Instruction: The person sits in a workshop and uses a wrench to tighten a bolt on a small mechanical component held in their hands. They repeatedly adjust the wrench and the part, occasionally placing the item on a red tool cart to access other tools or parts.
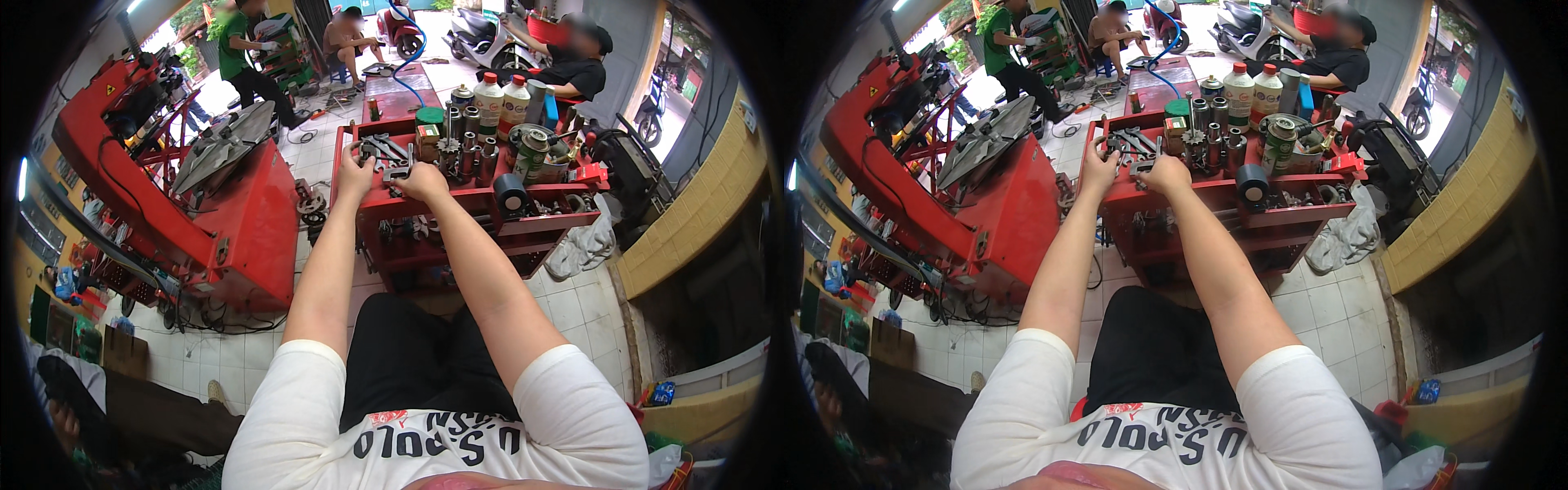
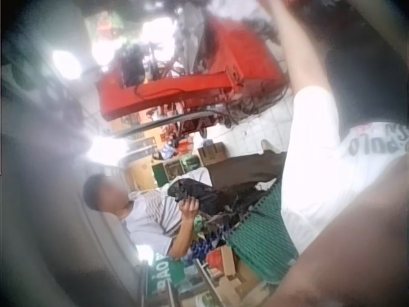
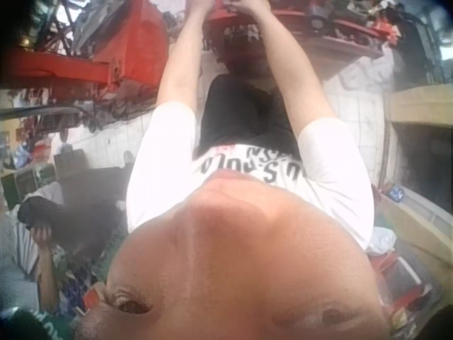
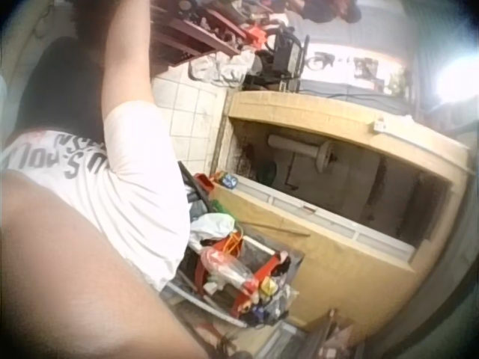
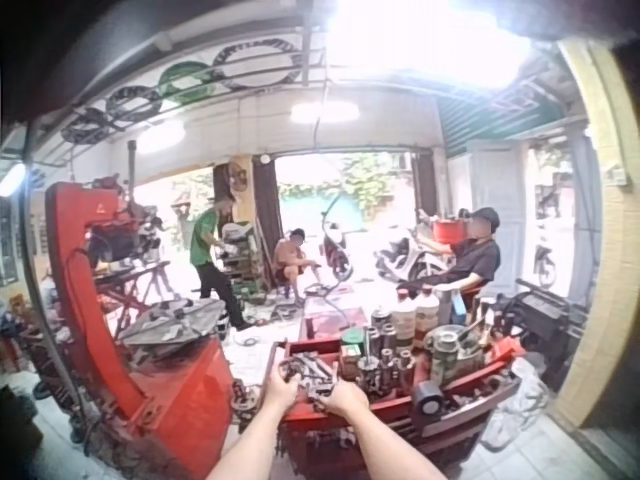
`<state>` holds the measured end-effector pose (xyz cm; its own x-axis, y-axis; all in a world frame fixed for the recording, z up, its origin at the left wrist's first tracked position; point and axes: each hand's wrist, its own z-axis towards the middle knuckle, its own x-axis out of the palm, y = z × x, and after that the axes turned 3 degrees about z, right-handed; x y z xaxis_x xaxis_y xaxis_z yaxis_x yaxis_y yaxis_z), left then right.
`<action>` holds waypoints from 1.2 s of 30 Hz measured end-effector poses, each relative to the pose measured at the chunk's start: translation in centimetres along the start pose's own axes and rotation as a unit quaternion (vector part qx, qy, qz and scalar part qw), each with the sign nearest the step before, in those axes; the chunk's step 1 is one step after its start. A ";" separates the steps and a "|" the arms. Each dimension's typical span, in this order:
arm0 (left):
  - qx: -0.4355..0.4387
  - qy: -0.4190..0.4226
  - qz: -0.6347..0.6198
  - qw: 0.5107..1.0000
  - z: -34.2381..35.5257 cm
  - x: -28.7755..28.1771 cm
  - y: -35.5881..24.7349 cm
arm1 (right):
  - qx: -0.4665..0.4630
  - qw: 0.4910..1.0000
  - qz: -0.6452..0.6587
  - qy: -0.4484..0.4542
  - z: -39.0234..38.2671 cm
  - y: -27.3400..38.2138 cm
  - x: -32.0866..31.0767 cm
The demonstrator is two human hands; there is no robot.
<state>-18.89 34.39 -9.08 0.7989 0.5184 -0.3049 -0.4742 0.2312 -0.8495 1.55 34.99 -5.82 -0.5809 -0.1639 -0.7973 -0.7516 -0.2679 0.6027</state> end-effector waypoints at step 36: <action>-0.136 -0.020 -0.465 0.875 0.0 -2.3 -1.5 | 0.006 0.994 -0.068 0.089 2.1 -1.1 1.2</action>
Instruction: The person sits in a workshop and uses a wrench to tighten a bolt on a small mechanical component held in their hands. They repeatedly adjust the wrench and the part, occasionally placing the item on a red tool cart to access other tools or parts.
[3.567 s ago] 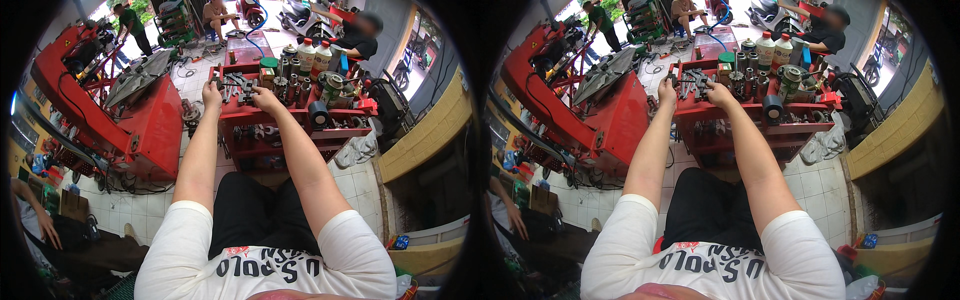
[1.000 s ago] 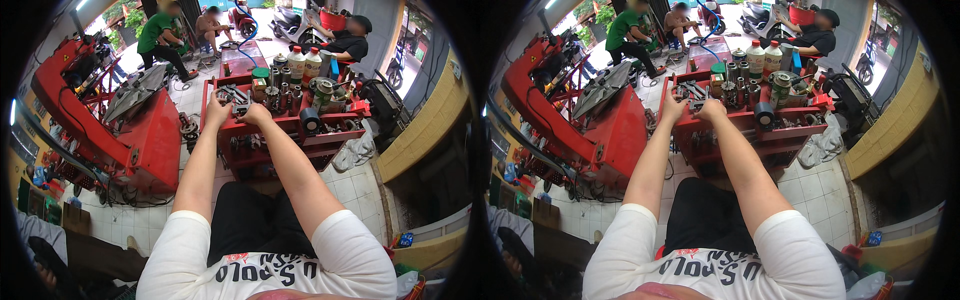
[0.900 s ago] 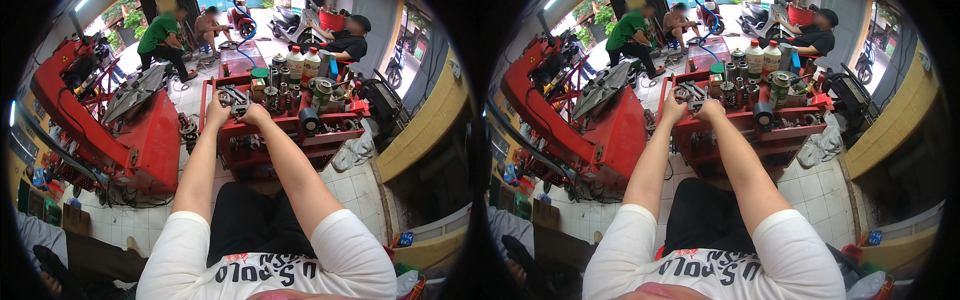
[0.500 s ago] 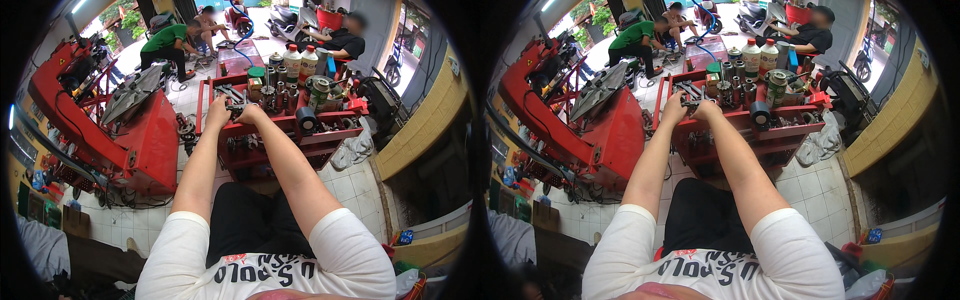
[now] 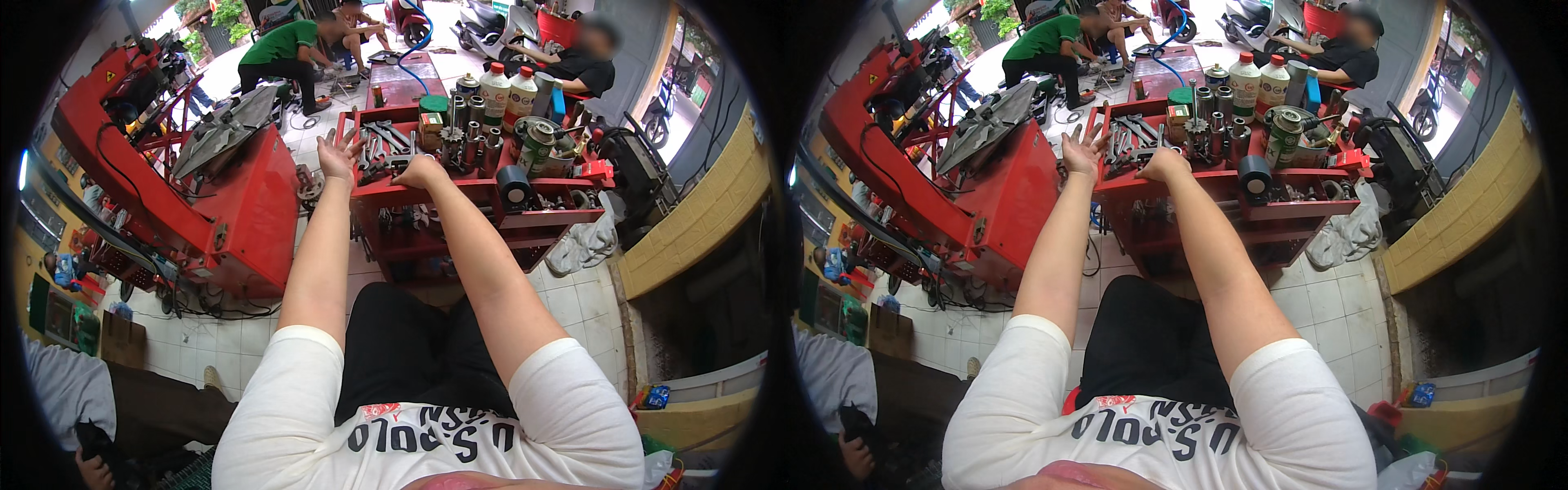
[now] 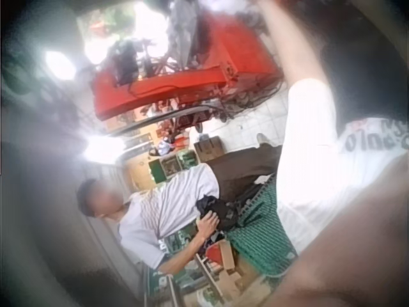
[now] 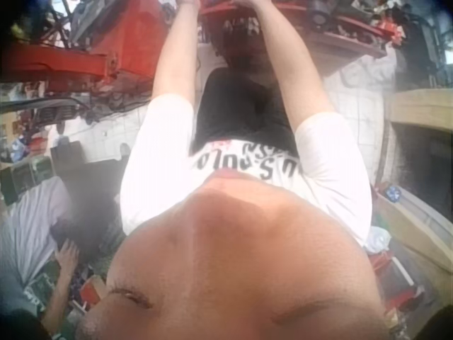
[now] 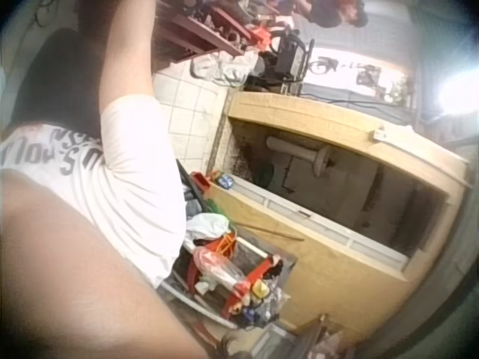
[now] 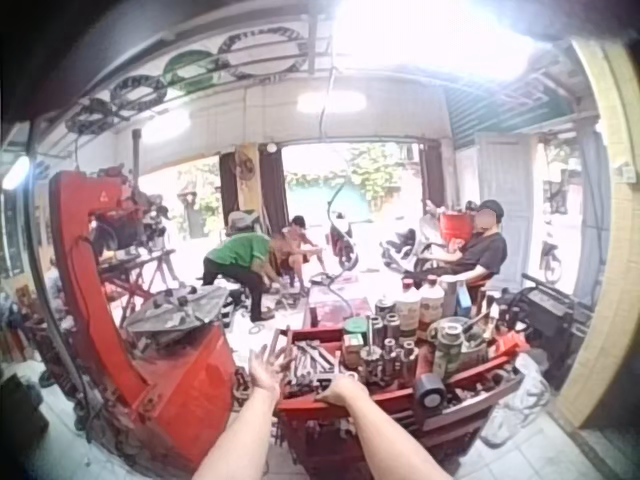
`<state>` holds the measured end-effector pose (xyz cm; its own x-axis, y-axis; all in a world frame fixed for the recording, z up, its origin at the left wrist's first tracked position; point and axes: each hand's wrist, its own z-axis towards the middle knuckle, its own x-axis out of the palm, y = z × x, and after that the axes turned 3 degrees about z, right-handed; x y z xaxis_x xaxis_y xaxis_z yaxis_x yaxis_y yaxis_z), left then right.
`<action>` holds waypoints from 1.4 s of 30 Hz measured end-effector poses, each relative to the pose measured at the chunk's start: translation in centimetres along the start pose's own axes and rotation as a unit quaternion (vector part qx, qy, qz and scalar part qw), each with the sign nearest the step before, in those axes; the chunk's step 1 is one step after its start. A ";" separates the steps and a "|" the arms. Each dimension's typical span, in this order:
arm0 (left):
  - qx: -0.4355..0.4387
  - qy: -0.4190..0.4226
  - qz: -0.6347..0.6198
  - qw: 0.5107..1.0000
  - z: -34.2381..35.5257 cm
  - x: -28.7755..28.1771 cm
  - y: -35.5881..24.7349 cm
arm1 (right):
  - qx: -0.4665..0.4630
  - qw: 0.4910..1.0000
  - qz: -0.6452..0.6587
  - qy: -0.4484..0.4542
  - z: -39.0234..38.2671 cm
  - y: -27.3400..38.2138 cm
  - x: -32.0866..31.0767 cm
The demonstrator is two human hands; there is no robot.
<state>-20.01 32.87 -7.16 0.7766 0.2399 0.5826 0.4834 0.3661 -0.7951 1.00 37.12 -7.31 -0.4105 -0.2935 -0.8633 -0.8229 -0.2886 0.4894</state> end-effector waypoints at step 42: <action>0.229 0.163 0.704 0.652 -6.2 4.2 -0.7 | -0.103 0.892 0.427 -0.109 2.4 -3.6 0.2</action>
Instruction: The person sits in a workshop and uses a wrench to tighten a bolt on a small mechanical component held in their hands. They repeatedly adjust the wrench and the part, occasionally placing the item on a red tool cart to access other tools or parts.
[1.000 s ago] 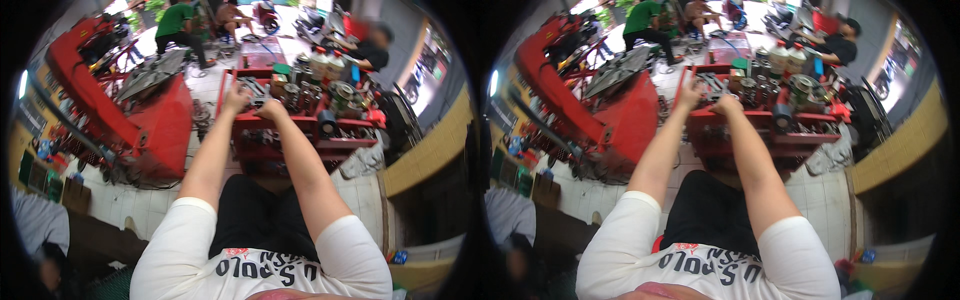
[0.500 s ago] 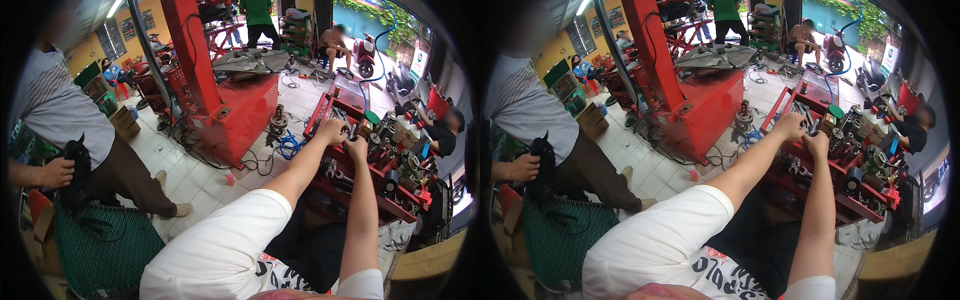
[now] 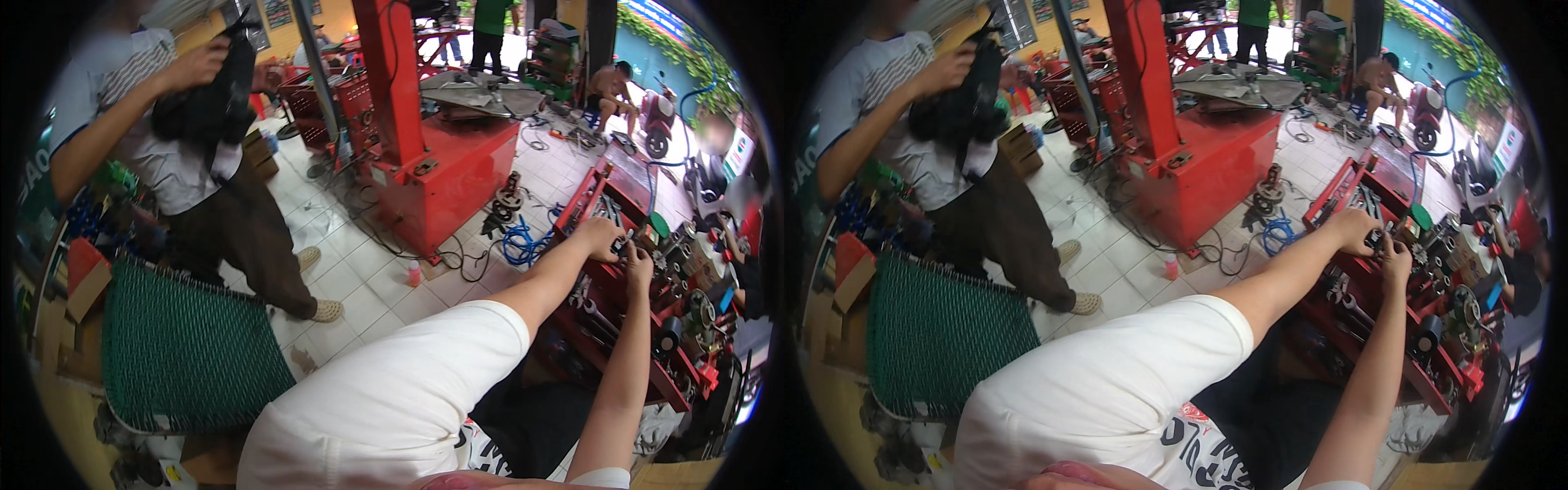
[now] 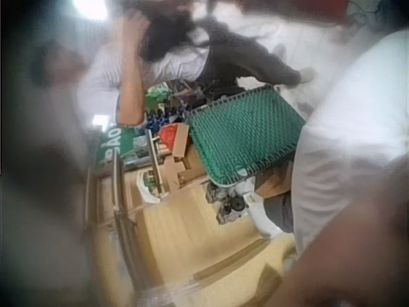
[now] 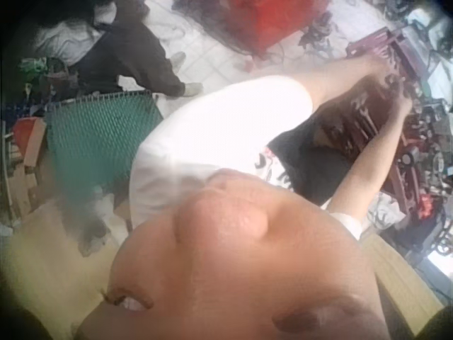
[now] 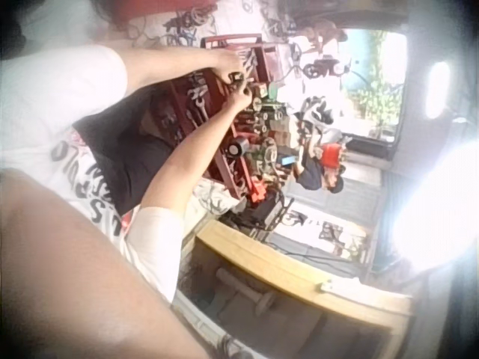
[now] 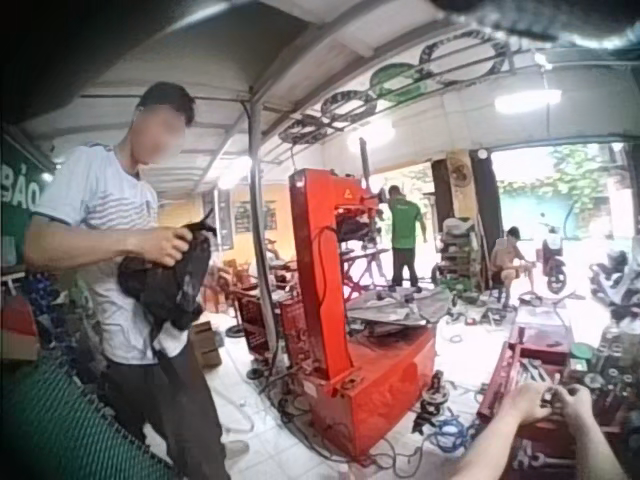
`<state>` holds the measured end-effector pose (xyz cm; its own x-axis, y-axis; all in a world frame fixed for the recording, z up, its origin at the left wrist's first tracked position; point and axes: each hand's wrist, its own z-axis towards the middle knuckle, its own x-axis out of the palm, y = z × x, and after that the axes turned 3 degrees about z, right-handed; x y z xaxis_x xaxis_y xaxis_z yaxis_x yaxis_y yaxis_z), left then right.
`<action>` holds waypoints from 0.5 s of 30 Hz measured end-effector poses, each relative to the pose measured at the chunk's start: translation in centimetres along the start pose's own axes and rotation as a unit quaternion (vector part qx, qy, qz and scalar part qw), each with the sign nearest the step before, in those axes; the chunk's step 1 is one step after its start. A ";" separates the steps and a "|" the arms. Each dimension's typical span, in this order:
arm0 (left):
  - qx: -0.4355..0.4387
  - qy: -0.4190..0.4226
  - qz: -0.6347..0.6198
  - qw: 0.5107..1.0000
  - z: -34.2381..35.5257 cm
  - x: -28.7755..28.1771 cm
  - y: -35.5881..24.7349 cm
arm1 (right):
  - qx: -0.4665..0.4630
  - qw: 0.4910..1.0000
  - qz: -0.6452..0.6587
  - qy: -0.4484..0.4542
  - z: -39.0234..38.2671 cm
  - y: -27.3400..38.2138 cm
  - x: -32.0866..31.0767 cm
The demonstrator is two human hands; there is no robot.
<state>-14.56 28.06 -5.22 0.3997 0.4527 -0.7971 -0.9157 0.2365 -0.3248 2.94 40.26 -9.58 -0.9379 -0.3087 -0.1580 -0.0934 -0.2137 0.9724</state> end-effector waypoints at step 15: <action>-0.027 0.006 0.028 0.999 0.3 0.6 0.0 | 0.031 0.989 0.142 0.043 -1.5 1.3 -0.7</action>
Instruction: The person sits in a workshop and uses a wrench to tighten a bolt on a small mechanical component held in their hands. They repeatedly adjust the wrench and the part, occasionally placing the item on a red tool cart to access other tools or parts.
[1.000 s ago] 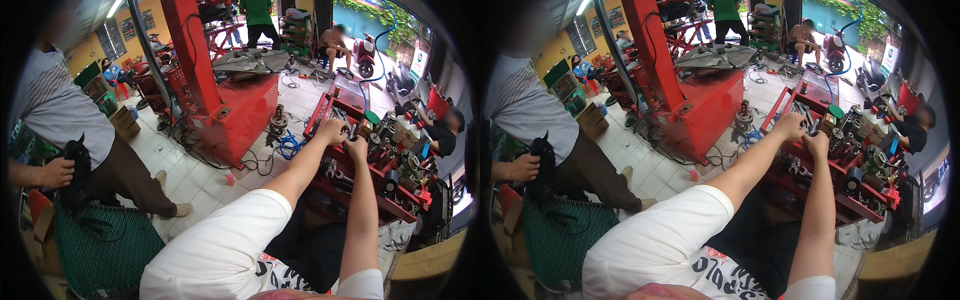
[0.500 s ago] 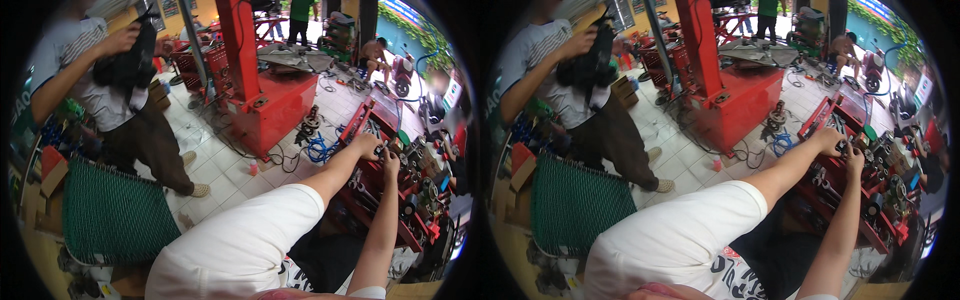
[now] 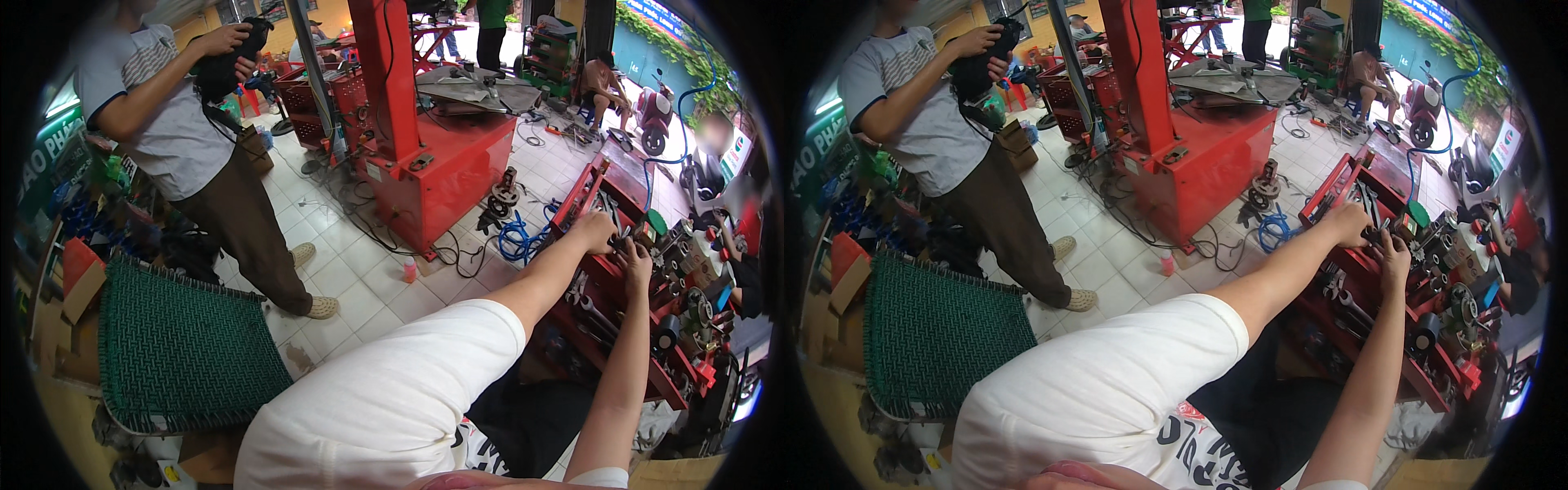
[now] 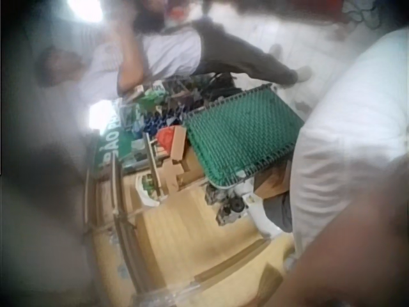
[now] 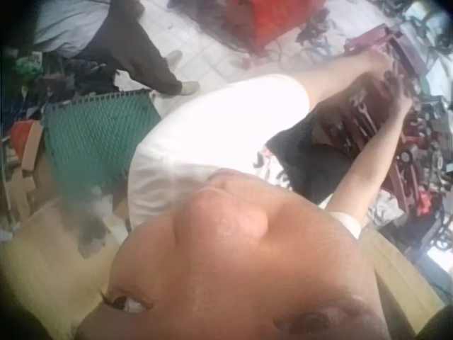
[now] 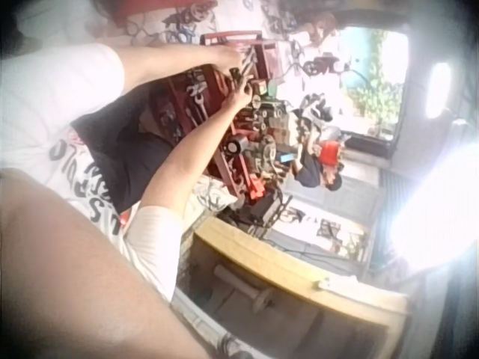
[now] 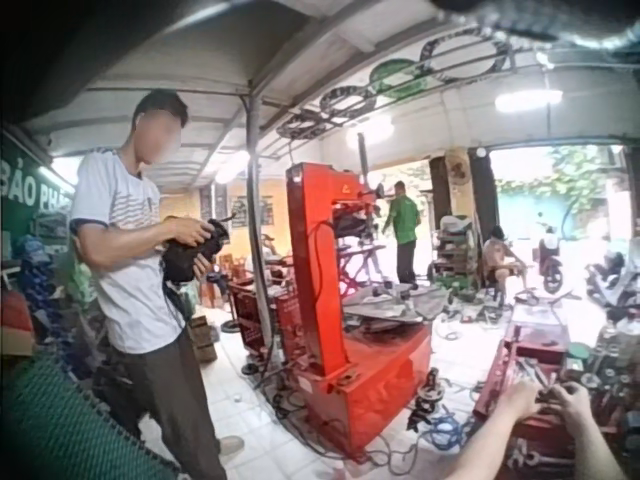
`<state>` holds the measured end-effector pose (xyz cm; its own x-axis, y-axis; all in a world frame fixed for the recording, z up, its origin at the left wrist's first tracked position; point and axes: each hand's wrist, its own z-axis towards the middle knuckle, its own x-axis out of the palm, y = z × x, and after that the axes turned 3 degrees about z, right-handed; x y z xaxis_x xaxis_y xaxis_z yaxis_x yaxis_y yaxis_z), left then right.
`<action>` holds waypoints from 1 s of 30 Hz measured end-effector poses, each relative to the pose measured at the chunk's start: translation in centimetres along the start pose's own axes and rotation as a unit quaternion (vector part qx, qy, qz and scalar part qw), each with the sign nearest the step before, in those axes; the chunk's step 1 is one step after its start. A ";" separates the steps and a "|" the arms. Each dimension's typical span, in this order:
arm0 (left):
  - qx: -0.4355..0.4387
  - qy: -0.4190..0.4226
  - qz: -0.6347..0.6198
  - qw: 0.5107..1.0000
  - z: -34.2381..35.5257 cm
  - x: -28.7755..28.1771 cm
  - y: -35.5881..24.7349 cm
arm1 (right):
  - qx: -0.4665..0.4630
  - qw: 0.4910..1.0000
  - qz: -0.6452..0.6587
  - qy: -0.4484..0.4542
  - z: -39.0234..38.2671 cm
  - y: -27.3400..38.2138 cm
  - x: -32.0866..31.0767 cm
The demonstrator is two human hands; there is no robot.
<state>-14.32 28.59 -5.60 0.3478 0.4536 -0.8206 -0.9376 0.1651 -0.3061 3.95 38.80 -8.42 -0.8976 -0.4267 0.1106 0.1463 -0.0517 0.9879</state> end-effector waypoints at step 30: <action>0.001 -0.094 0.012 0.995 1.5 2.2 1.3 | 0.096 0.991 -0.072 -0.061 1.2 0.2 1.0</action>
<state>-14.79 31.08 -7.09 0.3179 0.6136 -0.7228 -0.9460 0.1538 -0.2855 2.58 39.41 -7.96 -0.9490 -0.3137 -0.0318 -0.0577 0.0739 0.9956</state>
